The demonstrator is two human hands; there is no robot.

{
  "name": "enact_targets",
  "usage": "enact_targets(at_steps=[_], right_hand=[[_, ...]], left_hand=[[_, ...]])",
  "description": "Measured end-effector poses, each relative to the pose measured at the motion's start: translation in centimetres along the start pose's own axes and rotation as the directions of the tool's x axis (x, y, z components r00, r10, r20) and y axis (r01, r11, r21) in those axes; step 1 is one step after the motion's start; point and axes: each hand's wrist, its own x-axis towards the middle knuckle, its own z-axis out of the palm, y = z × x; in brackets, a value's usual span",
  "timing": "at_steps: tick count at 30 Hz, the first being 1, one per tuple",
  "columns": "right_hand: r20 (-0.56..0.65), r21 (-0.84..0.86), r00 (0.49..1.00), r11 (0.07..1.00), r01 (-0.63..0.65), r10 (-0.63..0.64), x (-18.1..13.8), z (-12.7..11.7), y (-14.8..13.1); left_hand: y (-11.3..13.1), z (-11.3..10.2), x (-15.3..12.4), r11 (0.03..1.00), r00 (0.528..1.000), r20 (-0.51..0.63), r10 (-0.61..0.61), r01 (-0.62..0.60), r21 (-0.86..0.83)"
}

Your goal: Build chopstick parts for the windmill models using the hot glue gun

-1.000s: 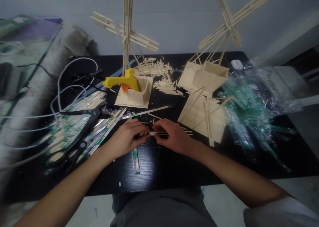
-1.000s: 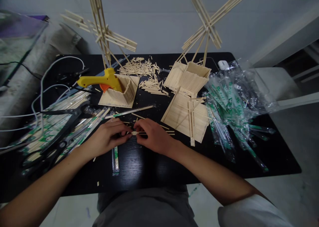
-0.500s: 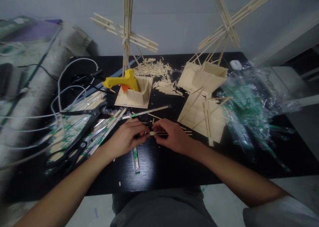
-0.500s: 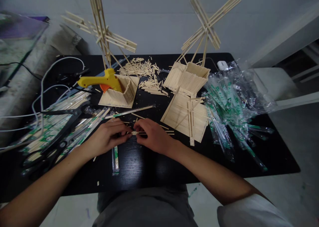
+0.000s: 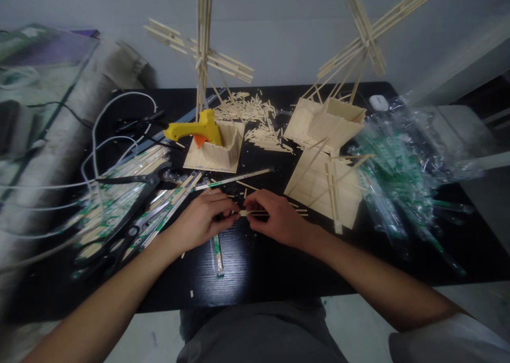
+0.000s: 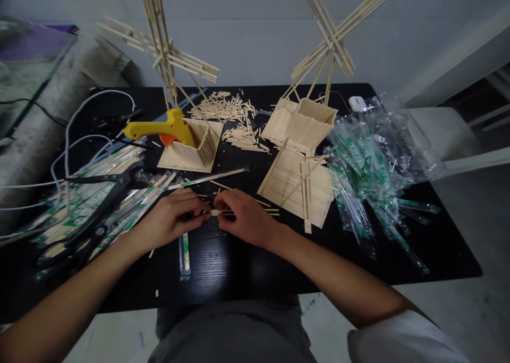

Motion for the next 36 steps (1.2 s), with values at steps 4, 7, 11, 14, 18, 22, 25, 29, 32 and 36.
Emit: enact_targets(at_steps=[4, 7, 11, 14, 18, 22, 25, 29, 32, 36], right_hand=[[-0.010, -0.012, 1.000, 1.000, 0.020, -0.020, 0.07, -0.09, -0.14], [-0.011, -0.018, 0.999, 0.999, 0.038, -0.038, 0.10, -0.12, -0.13], [-0.021, -0.025, 0.998, 0.998, 0.053, -0.054, 0.06, -0.03, 0.07], [-0.013, -0.025, 0.999, 0.999, 0.047, -0.047, 0.02, -0.01, 0.15], [-0.008, -0.021, 0.999, 0.999, 0.044, -0.044, 0.02, -0.07, 0.12], [-0.006, -0.016, 0.999, 0.999, 0.050, -0.050, 0.05, -0.13, 0.01], [-0.008, -0.014, 0.999, 0.999, 0.053, -0.053, 0.04, -0.15, 0.00], [-0.013, -0.019, 0.998, 0.998, 0.055, -0.055, 0.00, -0.11, 0.08], [-0.016, -0.026, 0.998, 0.998, 0.062, -0.062, 0.02, -0.12, 0.05], [-0.014, -0.023, 0.998, 0.998, 0.065, -0.065, 0.03, -0.21, -0.06]], left_hand=[[-0.10, 0.03, -0.06, 1.000, 0.999, -0.025, 0.020, -0.020, 0.005], [-0.25, 0.13, -0.22, 0.999, 0.998, -0.047, 0.029, -0.029, 0.013], [-0.38, 0.29, -0.38, 0.999, 0.998, -0.049, 0.030, -0.028, 0.024], [-0.43, 0.37, -0.44, 0.999, 0.999, -0.046, 0.021, -0.019, 0.035], [-0.45, 0.37, -0.59, 0.998, 1.000, -0.020, 0.009, -0.008, 0.056], [-0.34, 0.35, -0.57, 0.997, 1.000, -0.003, -0.009, 0.009, 0.074], [-0.28, 0.38, -0.47, 0.997, 1.000, 0.005, -0.005, 0.004, 0.072], [-0.33, 0.46, -0.56, 0.997, 1.000, -0.004, 0.011, -0.011, 0.079], [-0.43, 0.57, -0.67, 0.997, 1.000, -0.006, 0.014, -0.014, 0.078], [-0.52, 0.70, -0.64, 0.998, 1.000, -0.006, 0.005, -0.005, 0.070]])
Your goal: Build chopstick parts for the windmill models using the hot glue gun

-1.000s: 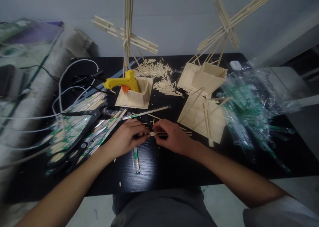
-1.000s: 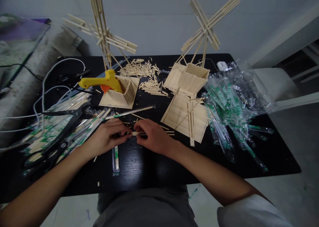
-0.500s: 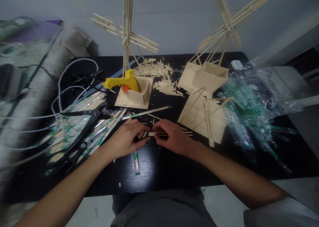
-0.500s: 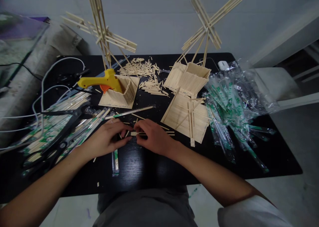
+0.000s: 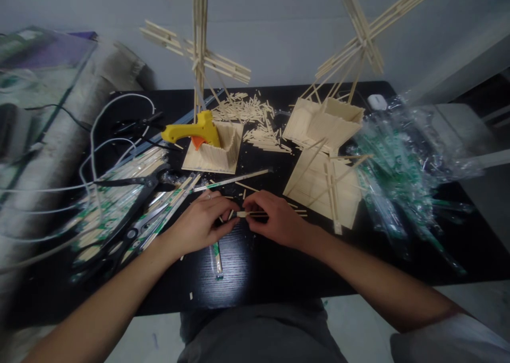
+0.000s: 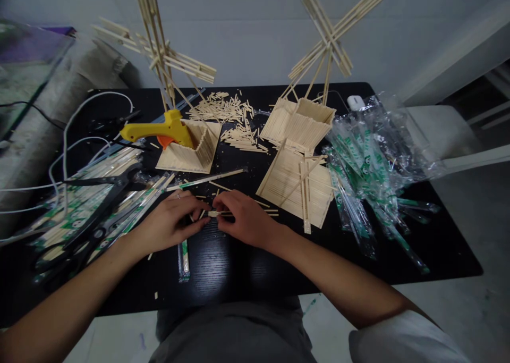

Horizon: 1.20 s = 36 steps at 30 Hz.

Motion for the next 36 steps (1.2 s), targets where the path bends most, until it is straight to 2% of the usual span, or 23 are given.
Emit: enact_targets(at_steps=[14, 27, 36], right_hand=[[0.024, 0.012, 0.998, 0.998, -0.055, 0.054, -0.04, -0.01, 0.09], [0.026, 0.031, 0.998, 0.998, -0.060, 0.059, 0.05, -0.09, -0.03], [0.025, 0.025, 0.998, 0.998, -0.058, 0.057, 0.00, -0.08, -0.05]], left_hand=[[0.45, -0.50, -0.05, 1.000, 0.999, -0.034, -0.006, 0.006, -0.003], [0.12, -0.50, -0.18, 0.982, 0.978, -0.111, 0.177, -0.168, 0.088], [0.01, -0.25, -0.14, 0.987, 0.985, -0.104, 0.141, -0.131, 0.096]])
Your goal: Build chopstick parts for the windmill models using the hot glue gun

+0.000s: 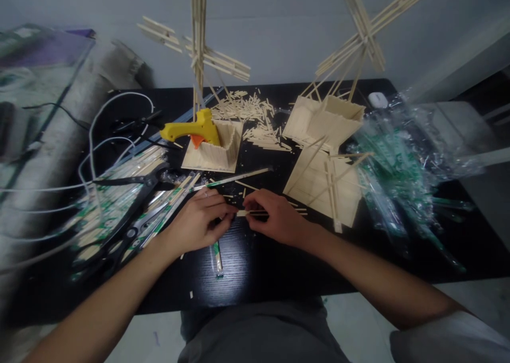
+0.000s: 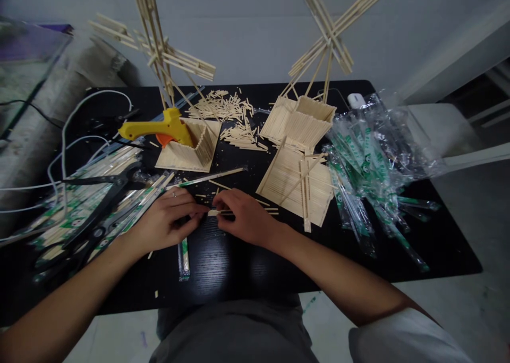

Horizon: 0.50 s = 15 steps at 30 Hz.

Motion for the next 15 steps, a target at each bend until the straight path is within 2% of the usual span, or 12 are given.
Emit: enact_targets(at_steps=[9, 15], right_hand=[[0.009, -0.001, 1.000, 1.000, -0.002, 0.002, 0.05, 0.01, 0.07], [0.010, -0.003, 1.000, 1.000, 0.003, -0.003, 0.00, 0.04, 0.16]], left_hand=[[-0.16, 0.01, -0.09, 0.999, 0.999, -0.018, 0.039, -0.038, 0.019], [-0.16, -0.06, -0.13, 1.000, 1.000, -0.001, 0.004, -0.004, 0.026]])
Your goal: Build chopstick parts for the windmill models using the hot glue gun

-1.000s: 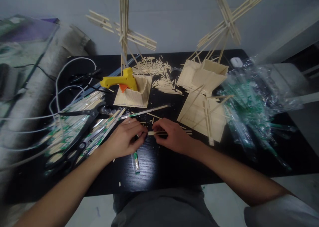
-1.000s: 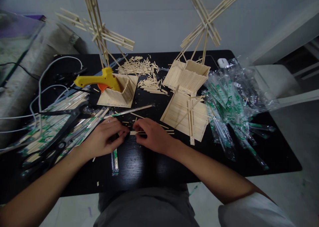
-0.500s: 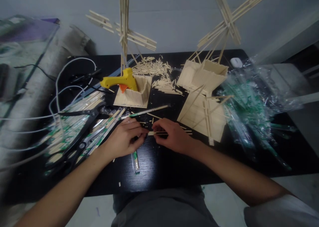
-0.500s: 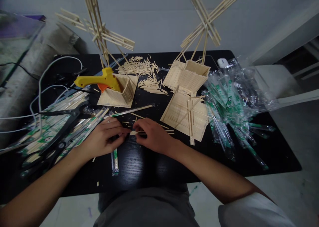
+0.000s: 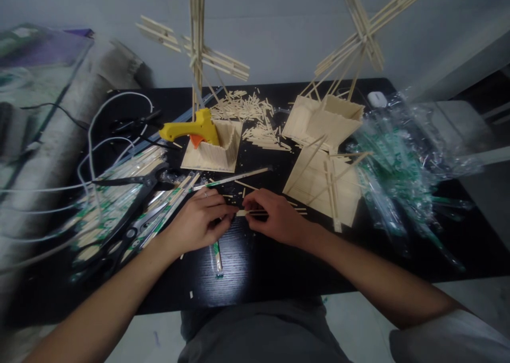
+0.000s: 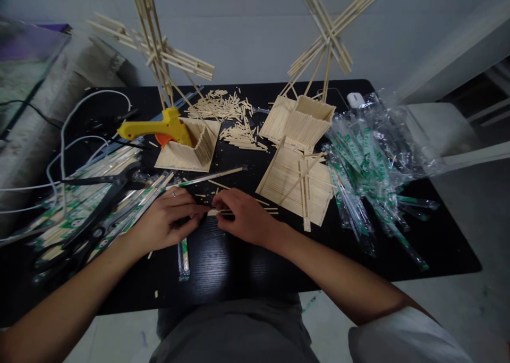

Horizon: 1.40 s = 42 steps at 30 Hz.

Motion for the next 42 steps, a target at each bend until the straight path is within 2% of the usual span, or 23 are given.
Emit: enact_targets(at_steps=[9, 16, 26, 33, 42], right_hand=[[-0.002, 0.006, 1.000, 1.000, -0.005, 0.005, 0.07, -0.03, -0.12], [-0.006, 0.011, 1.000, 1.000, -0.004, 0.005, 0.03, -0.06, -0.05], [-0.009, 0.012, 1.000, 1.000, 0.000, 0.000, 0.02, -0.02, -0.07], [-0.011, 0.012, 1.000, 1.000, 0.004, -0.004, 0.04, 0.01, -0.05], [-0.016, 0.001, 1.000, 1.000, 0.017, -0.017, 0.02, 0.07, 0.13]], left_hand=[[0.32, -0.04, 0.22, 0.999, 0.997, -0.062, 0.039, -0.039, 0.010], [0.00, 0.04, 0.05, 1.000, 1.000, -0.001, 0.003, -0.003, -0.011], [0.17, 0.17, 0.19, 0.998, 0.999, -0.022, 0.029, -0.027, 0.062], [0.00, 0.33, 0.07, 0.998, 0.998, 0.021, -0.056, 0.056, 0.027], [0.30, 0.23, 0.39, 0.997, 0.998, 0.060, 0.005, -0.009, 0.075]])
